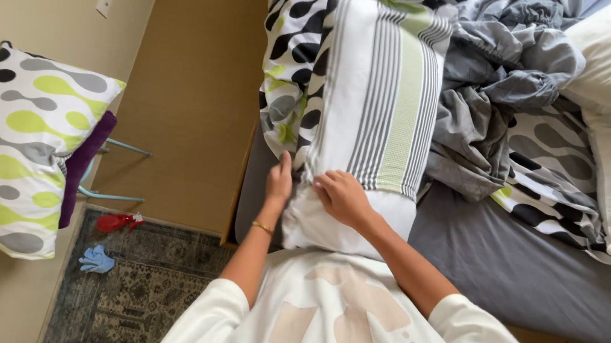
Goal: The person inserts a white pillow into a patterned pillowcase on a bed. They repeatedly pull the fabric over the pillow, smooth the surface, and adjust the corners to fit the pillowcase properly.
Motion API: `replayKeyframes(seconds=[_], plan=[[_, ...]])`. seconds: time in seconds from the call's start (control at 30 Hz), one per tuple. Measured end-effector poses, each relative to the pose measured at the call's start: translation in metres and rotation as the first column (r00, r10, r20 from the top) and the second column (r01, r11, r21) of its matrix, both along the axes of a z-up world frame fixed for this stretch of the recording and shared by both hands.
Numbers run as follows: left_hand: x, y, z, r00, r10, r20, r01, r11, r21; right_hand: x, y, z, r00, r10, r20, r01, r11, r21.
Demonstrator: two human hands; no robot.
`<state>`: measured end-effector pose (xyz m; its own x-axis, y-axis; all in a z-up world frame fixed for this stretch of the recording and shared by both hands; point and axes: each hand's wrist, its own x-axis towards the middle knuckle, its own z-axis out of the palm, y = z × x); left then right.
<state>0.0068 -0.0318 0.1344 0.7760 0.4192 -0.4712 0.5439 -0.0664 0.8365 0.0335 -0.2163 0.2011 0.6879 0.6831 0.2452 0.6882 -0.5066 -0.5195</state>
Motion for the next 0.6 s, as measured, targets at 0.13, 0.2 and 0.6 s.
replayKeyframes(seconds=[0.13,0.2,0.6], plan=[[-0.027,0.014,-0.055,0.989,-0.050,0.141,0.000,0.943,0.333,0.005,-0.038,-0.057,0.991,-0.016,0.135,0.014,1.000,0.015],[-0.036,0.035,-0.086,0.931,-0.188,0.311,-0.074,0.740,0.669,0.005,-0.062,-0.075,0.933,-0.213,0.290,0.241,0.968,-0.065],[-0.020,0.028,-0.066,0.772,-0.577,0.267,0.077,0.502,0.862,0.017,-0.065,-0.093,0.914,-0.281,0.293,0.278,0.959,0.053]])
